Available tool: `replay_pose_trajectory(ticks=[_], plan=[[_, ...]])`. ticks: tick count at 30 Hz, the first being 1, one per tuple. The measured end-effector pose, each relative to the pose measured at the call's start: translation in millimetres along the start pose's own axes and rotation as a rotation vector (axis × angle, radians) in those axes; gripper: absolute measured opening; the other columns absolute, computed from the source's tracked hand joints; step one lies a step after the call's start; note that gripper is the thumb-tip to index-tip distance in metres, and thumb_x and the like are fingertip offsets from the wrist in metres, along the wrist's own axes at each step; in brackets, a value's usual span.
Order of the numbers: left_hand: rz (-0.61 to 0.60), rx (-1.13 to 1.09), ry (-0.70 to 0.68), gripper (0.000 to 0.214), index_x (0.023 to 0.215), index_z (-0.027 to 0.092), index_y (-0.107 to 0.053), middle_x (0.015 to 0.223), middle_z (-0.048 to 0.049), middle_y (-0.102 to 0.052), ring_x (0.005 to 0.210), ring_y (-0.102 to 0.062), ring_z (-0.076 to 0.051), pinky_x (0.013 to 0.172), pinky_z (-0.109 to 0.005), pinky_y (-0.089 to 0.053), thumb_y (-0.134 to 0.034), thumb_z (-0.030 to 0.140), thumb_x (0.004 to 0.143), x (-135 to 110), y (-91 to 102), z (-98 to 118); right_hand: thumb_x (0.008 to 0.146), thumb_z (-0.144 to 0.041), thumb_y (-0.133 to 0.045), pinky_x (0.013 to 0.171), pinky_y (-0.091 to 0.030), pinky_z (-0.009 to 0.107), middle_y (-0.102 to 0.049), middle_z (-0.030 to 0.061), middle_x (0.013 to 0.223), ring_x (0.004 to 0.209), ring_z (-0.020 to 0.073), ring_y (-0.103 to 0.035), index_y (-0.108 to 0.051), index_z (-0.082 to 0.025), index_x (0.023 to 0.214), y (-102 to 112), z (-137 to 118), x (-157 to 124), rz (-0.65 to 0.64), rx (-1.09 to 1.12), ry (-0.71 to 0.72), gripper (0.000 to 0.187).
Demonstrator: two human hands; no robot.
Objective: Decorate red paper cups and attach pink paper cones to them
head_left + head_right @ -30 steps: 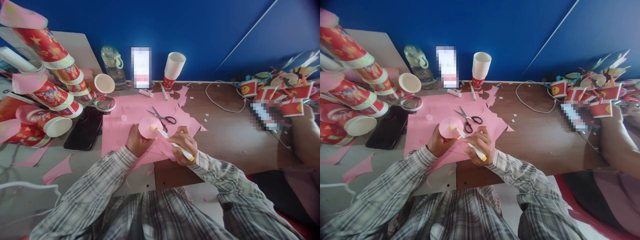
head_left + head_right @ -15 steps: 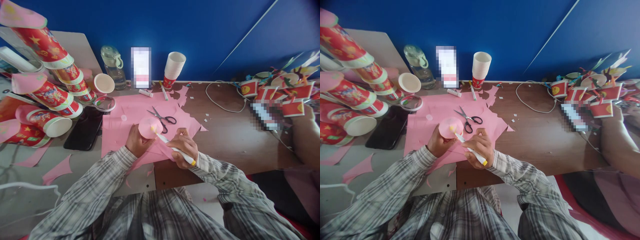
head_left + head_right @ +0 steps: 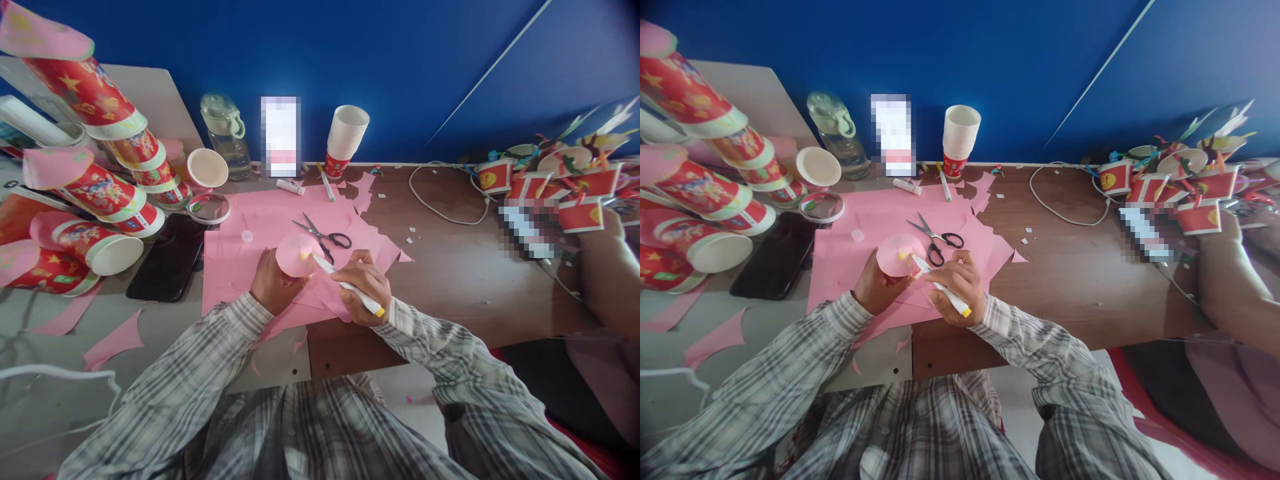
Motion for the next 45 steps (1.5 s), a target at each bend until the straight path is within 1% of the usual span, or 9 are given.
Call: replay_pose_trajectory(ticks=[4,7,12,19,22,29,35,39,45], plan=[[-0.020,-0.097,0.030,0.051,0.104,0.016,-0.046,0.091,-0.0091,-0.053,0.088,-0.054,-0.025,0.077,-0.044,-0.047,-0.067,0.035,0.060,0.1,-1.0,-1.8,0.113,-0.030,-0.075,0.079,-0.055,0.045,-0.087,-0.0018,0.088,0.058,0.0177,-0.066,-0.085,-0.023,0.147,0.9,1.4,-0.9,0.005,0.018,-0.006,0.036],[-0.019,-0.109,0.038,0.051,0.104,0.017,-0.046,0.092,-0.0092,-0.053,0.089,-0.054,-0.026,0.078,-0.045,-0.047,-0.067,0.034,0.061,0.4,-0.5,-2.2,0.115,-0.031,-0.074,0.076,-0.053,0.044,-0.087,-0.0019,0.087,0.058,0.0175,-0.067,-0.085,-0.023,0.143,1.0,1.5,1.0,0.014,0.008,-0.006,0.031],[-0.021,-0.101,0.034,0.051,0.104,0.017,-0.046,0.092,-0.0090,-0.053,0.088,-0.054,-0.026,0.078,-0.045,-0.047,-0.067,0.034,0.061,0.2,-1.0,-2.7,0.117,-0.032,-0.073,0.070,-0.053,0.041,-0.086,-0.0019,0.085,0.054,0.0163,-0.067,-0.083,-0.021,0.136,2.1,-1.3,4.9,0.030,0.009,-0.004,0.024],[-0.049,-0.055,0.000,0.040,0.093,0.016,-0.052,0.083,-0.0079,-0.054,0.082,-0.054,-0.024,0.076,-0.044,-0.046,-0.064,0.042,0.064,2.3,-1.8,1.3,0.113,-0.034,-0.073,0.074,-0.054,0.044,-0.084,-0.0039,0.082,0.052,0.0161,-0.063,-0.086,-0.024,0.137,1.5,-5.1,-2.3,-0.022,0.052,-0.044,0.028],[-0.051,-0.045,-0.010,0.042,0.095,0.016,-0.053,0.086,-0.0092,-0.055,0.085,-0.053,-0.025,0.078,-0.044,-0.045,-0.062,0.044,0.065,2.8,-1.7,2.7,0.109,-0.031,-0.075,0.073,-0.052,0.045,-0.086,-0.0035,0.083,0.050,0.0165,-0.062,-0.086,-0.025,0.140,0.0,-8.1,-4.3,-0.033,0.072,-0.028,0.034],[-0.051,-0.037,-0.016,0.043,0.096,0.016,-0.053,0.088,-0.0100,-0.056,0.086,-0.053,-0.026,0.079,-0.043,-0.044,-0.064,0.043,0.064,0.8,-3.5,0.7,0.109,-0.030,-0.072,0.070,-0.049,0.044,-0.085,-0.0039,0.081,0.050,0.0166,-0.063,-0.086,-0.026,0.135,-1.5,-11.7,-1.7,-0.034,0.057,-0.006,0.030],[-0.016,-0.048,-0.025,0.048,0.100,0.015,-0.050,0.090,-0.0104,-0.055,0.087,-0.053,-0.025,0.077,-0.041,-0.045,-0.065,0.042,0.063,0.1,-0.4,1.6,0.107,-0.029,-0.076,0.076,-0.051,0.045,-0.085,-0.0031,0.084,0.053,0.0170,-0.063,-0.087,-0.025,0.137,-4.1,-8.9,-8.9,-0.044,0.090,0.006,0.032],[-0.037,-0.042,-0.029,0.044,0.097,0.015,-0.051,0.088,-0.0097,-0.055,0.086,-0.053,-0.025,0.077,-0.041,-0.045,-0.066,0.039,0.063,1.1,-1.6,3.3,0.109,-0.030,-0.074,0.080,-0.053,0.045,-0.084,-0.0020,0.085,0.056,0.0174,-0.064,-0.086,-0.024,0.141,-6.0,-8.7,-11.3,-0.064,0.076,0.008,0.034],[-0.045,-0.043,-0.033,0.042,0.096,0.016,-0.051,0.088,-0.0095,-0.056,0.085,-0.053,-0.025,0.077,-0.042,-0.044,-0.065,0.039,0.063,2.1,-1.5,4.0,0.111,-0.033,-0.072,0.075,-0.050,0.045,-0.084,-0.0026,0.083,0.054,0.0173,-0.062,-0.087,-0.024,0.140,-7.1,-10.6,-5.1,-0.053,0.093,0.019,0.034]])
Point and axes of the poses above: each hand's wrist, its own x-axis towards the middle knuckle, its own y-axis out of the back of the hand, z = x × y, the point moved 10 cm from there along x, towards the middle knuckle
